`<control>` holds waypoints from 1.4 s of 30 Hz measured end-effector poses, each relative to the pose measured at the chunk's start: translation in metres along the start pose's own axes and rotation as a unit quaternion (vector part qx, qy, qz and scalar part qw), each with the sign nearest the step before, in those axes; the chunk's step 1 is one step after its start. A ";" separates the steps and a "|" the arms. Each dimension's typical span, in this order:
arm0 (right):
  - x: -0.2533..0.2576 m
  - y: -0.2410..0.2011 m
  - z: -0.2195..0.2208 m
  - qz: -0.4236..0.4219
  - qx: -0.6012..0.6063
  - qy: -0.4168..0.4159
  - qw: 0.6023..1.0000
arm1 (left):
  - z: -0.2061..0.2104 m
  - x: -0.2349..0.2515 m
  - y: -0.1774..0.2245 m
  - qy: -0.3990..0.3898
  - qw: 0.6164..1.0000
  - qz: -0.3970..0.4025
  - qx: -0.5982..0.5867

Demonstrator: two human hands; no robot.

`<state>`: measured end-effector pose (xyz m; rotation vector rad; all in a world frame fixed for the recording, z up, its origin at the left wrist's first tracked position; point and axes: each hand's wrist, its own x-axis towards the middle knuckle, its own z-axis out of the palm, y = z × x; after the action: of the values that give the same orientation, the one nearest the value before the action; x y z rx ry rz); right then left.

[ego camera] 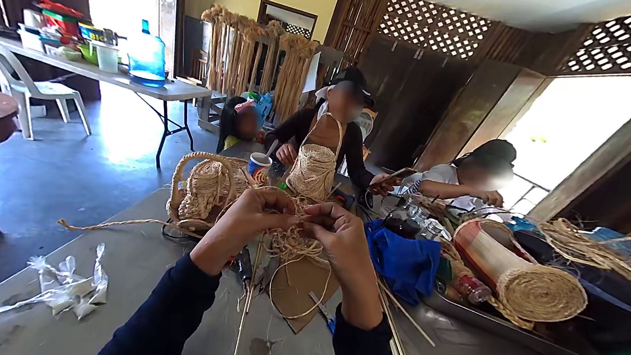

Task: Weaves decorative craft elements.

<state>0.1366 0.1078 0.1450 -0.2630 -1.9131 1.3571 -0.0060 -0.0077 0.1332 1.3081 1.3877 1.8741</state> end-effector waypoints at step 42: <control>0.001 0.003 -0.011 0.011 -0.122 -0.040 0.992 | 0.009 -0.003 0.004 0.063 0.971 0.012 0.229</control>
<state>0.1426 0.1173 0.1448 -0.3548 -2.1516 1.1631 0.0037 -0.0074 0.1363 1.4343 1.9642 1.7378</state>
